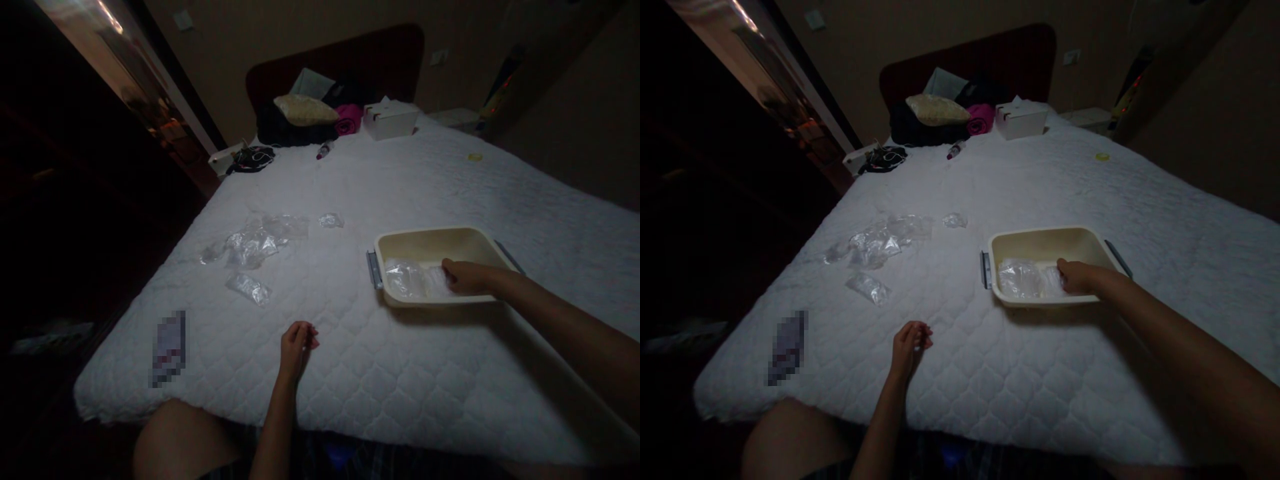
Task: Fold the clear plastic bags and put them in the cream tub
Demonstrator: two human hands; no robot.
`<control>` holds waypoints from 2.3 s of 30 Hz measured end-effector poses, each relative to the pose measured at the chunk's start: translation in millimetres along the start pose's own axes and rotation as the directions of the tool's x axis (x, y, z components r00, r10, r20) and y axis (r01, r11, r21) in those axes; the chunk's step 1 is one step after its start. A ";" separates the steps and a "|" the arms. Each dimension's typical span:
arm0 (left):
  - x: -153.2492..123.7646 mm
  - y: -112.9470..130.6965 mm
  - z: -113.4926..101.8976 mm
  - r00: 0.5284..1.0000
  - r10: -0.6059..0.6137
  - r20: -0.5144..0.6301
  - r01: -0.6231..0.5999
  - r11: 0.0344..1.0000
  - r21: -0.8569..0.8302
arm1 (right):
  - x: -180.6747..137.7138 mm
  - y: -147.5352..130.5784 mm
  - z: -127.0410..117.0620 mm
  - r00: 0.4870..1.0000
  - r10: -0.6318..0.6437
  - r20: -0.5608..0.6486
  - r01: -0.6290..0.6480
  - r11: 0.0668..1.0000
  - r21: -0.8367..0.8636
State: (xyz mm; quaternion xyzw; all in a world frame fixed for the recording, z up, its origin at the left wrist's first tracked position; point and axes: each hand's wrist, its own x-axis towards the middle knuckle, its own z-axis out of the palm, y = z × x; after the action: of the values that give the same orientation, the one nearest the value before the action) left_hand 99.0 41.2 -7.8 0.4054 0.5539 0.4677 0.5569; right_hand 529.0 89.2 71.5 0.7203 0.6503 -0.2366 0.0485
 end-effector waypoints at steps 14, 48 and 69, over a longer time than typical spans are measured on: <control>2.9 -2.7 0.7 0.999 0.009 0.038 -0.006 0.998 -0.066 | -31.6 -46.0 -40.0 0.973 -0.099 -0.210 0.095 0.995 -0.027; 81.9 7.4 -69.8 0.716 0.655 -0.243 -0.381 0.658 0.649 | 33.9 -288.8 190.4 0.545 -0.410 -0.731 0.706 0.694 0.137; 32.6 2.7 -30.4 0.998 0.029 0.056 0.015 0.756 -0.654 | 12.7 -267.8 163.5 0.960 -0.129 -0.248 0.243 -0.060 0.968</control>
State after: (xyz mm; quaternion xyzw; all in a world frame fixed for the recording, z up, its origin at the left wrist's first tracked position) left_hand 66.9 71.4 -14.7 0.2019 0.3365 0.6209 0.6786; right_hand 227.2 79.2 -14.3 0.4490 0.3755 -0.6050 -0.5398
